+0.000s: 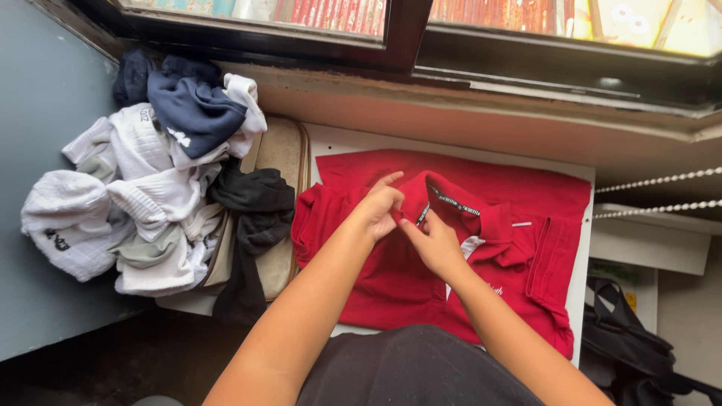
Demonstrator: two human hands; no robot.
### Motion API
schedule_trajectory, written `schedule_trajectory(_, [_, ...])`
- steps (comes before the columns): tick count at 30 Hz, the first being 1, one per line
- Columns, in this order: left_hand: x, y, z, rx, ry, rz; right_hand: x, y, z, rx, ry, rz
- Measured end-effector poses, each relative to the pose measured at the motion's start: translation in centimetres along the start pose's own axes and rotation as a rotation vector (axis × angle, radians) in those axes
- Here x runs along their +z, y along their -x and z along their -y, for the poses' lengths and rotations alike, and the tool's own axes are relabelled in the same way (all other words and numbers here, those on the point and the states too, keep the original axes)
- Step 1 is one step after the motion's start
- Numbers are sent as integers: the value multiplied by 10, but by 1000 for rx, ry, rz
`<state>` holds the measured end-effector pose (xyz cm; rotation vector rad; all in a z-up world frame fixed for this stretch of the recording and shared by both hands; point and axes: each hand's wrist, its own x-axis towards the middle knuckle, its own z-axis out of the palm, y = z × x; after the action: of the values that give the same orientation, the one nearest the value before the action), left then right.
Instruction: The person picks up shirts and shorts from a chair and a bed, folds them one at a time on a white desk, and places them into a black duffel bag.
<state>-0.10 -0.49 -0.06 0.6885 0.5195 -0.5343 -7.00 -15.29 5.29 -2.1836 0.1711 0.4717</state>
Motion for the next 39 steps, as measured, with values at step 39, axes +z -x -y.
schedule_trajectory(39, [56, 7, 10, 1314, -1933, 194, -75, 10, -47, 103, 579, -410])
